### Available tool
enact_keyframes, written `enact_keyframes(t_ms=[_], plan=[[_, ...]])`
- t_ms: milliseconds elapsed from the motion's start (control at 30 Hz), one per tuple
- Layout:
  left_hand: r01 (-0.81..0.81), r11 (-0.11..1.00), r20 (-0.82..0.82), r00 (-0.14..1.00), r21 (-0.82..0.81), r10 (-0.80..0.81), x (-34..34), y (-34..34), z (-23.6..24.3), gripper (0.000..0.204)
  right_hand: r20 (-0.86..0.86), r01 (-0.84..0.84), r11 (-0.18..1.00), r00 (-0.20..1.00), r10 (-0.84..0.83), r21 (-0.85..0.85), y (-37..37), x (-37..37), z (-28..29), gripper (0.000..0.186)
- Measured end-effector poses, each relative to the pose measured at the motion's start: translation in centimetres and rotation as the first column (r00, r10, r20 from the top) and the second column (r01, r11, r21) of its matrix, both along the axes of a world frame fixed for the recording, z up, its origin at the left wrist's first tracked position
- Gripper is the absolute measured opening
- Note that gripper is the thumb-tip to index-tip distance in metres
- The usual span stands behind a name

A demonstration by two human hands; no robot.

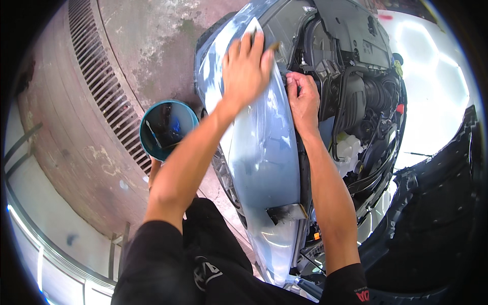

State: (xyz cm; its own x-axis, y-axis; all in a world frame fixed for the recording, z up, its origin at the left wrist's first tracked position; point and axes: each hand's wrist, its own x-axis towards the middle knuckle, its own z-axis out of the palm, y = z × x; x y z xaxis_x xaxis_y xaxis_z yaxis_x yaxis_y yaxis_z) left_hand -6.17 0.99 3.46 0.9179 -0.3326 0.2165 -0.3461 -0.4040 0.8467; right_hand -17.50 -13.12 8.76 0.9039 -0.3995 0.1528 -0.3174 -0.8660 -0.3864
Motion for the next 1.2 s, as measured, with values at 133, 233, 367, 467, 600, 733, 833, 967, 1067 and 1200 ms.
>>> enact_keyframes(t_ms=[133,233,367,467,600,733,833,967,1067,1200], plan=[[0.042,0.999,-0.025,0.999,0.019,-0.041,-6.7,1.9,0.4,0.058,-0.019,0.032,0.999,0.999,-0.032,0.027,-0.4,-0.7,-0.2,0.019],[0.135,0.986,-0.065,0.988,-0.094,-0.141,-18.8,6.9,0.2,0.058,-0.002,0.033,0.999,0.999,-0.033,-0.001,-0.8,-0.9,0.0,0.016],[0.043,0.996,-0.085,0.995,-0.078,-0.049,-12.8,3.7,-0.2,0.054,0.02,0.041,0.998,0.999,-0.042,0.04,-0.7,-1.0,-0.4,0.012],[-0.141,0.99,-0.038,0.989,0.029,0.142,-0.9,0.2,-0.8,0.055,0.017,0.007,0.998,1.0,-0.008,0.057,0.0,0.3,-0.6,0.014],[-0.104,0.993,-0.202,0.975,-0.061,0.089,-11.8,2.8,0.4,0.072,0.009,0.056,0.996,0.998,-0.057,0.066,-0.8,-0.8,-0.7,0.015],[-0.082,0.992,-0.262,0.964,-0.101,0.053,-18.6,5.1,0.3,0.071,-0.027,0.065,0.997,0.998,-0.064,0.043,-1.2,-1.4,-0.5,0.018],[-0.206,0.978,-0.301,0.936,-0.044,0.183,-7.2,1.3,0.5,0.067,-0.045,0.028,0.998,0.999,-0.025,0.056,-1.0,-0.6,-0.9,0.023],[-0.201,0.979,-0.335,0.925,-0.023,0.182,-7.4,1.3,0.4,0.069,-0.03,-0.002,0.997,1.0,0.004,0.081,-2.5,-1.1,-1.7,0.024],[-0.09,0.995,-0.434,0.899,-0.043,0.063,-20.8,6.4,0.5,0.075,-0.08,0.042,0.998,0.996,-0.038,0.045,-2.1,-1.5,-1.0,0.024],[-0.221,0.966,-0.463,0.876,-0.134,0.136,-15.8,4.4,1.2,0.076,-0.03,0.067,0.986,0.998,-0.063,0.153,-0.7,-0.7,-0.3,0.019]])
